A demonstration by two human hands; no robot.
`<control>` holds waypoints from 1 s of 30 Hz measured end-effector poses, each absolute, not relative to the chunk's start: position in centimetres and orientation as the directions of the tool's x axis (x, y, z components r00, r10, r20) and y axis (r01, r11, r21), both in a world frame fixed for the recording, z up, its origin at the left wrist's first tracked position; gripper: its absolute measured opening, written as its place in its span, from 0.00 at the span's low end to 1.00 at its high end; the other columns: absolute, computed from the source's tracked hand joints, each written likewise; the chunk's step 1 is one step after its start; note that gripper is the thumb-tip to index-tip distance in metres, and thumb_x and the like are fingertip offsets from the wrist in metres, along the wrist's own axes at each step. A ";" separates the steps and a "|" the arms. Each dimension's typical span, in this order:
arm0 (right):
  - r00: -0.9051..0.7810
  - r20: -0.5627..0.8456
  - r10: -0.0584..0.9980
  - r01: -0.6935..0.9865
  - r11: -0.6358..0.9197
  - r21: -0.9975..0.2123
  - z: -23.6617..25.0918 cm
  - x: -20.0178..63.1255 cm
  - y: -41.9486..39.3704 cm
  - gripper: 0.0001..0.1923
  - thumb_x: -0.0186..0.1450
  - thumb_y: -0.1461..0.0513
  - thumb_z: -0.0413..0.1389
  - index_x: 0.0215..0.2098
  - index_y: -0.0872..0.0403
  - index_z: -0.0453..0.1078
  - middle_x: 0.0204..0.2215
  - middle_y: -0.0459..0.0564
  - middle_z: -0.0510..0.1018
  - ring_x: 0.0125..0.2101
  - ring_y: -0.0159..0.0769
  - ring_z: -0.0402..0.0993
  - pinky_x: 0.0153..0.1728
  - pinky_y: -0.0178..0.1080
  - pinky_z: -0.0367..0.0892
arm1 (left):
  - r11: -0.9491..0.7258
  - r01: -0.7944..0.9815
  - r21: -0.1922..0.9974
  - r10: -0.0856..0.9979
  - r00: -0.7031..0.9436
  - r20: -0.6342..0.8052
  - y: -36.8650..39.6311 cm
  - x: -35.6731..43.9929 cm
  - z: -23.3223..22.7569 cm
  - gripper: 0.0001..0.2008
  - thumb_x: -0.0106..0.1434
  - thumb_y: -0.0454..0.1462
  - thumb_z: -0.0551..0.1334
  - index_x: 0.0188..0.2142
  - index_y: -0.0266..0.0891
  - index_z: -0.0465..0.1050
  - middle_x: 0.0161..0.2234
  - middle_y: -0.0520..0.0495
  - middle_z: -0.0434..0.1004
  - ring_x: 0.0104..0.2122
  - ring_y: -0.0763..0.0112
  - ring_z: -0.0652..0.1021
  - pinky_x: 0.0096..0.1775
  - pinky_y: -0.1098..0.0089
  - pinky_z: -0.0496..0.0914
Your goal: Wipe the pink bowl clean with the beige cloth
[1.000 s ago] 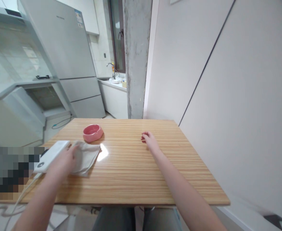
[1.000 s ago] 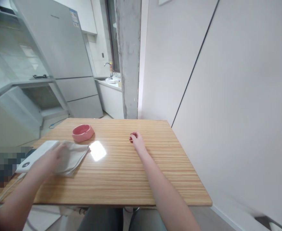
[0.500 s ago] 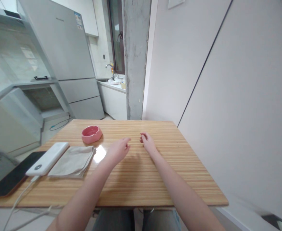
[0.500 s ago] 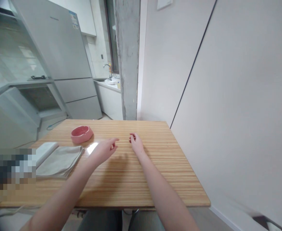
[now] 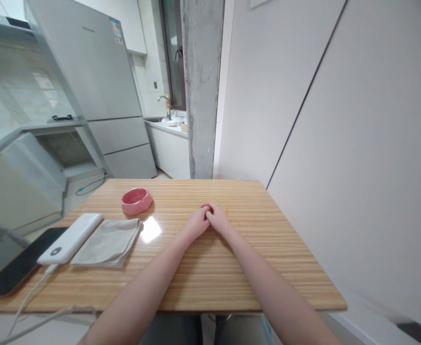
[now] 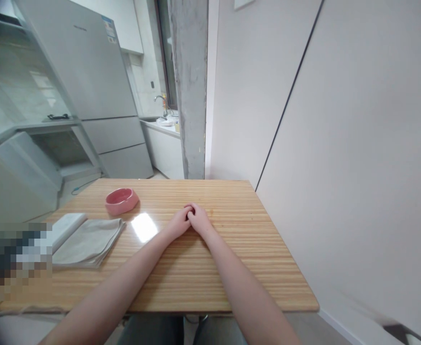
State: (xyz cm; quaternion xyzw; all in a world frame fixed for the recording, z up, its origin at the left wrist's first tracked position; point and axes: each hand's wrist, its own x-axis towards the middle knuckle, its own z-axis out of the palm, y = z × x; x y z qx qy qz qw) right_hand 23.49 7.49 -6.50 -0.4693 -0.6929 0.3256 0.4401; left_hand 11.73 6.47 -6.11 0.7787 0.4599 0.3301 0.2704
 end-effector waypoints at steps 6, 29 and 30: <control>-0.181 0.308 0.934 0.405 0.356 -0.842 -6.5 23.7 7.5 0.18 0.52 0.72 0.46 0.34 0.52 0.72 0.36 0.48 0.80 0.42 0.39 0.75 0.50 0.44 0.68 | -0.405 0.581 0.706 0.905 0.366 0.217 6.6 12.1 -6.3 0.12 0.55 0.28 0.56 0.39 0.35 0.72 0.39 0.39 0.79 0.41 0.59 0.78 0.43 0.63 0.71; -0.176 0.283 0.943 0.372 0.330 -0.868 -6.7 23.6 7.6 0.19 0.51 0.72 0.46 0.34 0.52 0.74 0.34 0.48 0.79 0.41 0.39 0.74 0.50 0.45 0.66 | -0.404 0.584 0.704 0.906 0.363 0.218 6.6 11.9 -6.5 0.14 0.55 0.28 0.56 0.41 0.35 0.72 0.44 0.37 0.78 0.47 0.60 0.77 0.49 0.62 0.70; -0.178 0.286 0.941 0.371 0.334 -0.866 -6.7 23.6 7.6 0.19 0.51 0.72 0.46 0.33 0.52 0.74 0.34 0.48 0.79 0.40 0.39 0.74 0.50 0.45 0.66 | -0.401 0.587 0.703 0.907 0.363 0.215 6.6 11.9 -6.4 0.14 0.55 0.28 0.56 0.41 0.35 0.72 0.44 0.38 0.78 0.47 0.59 0.77 0.49 0.62 0.70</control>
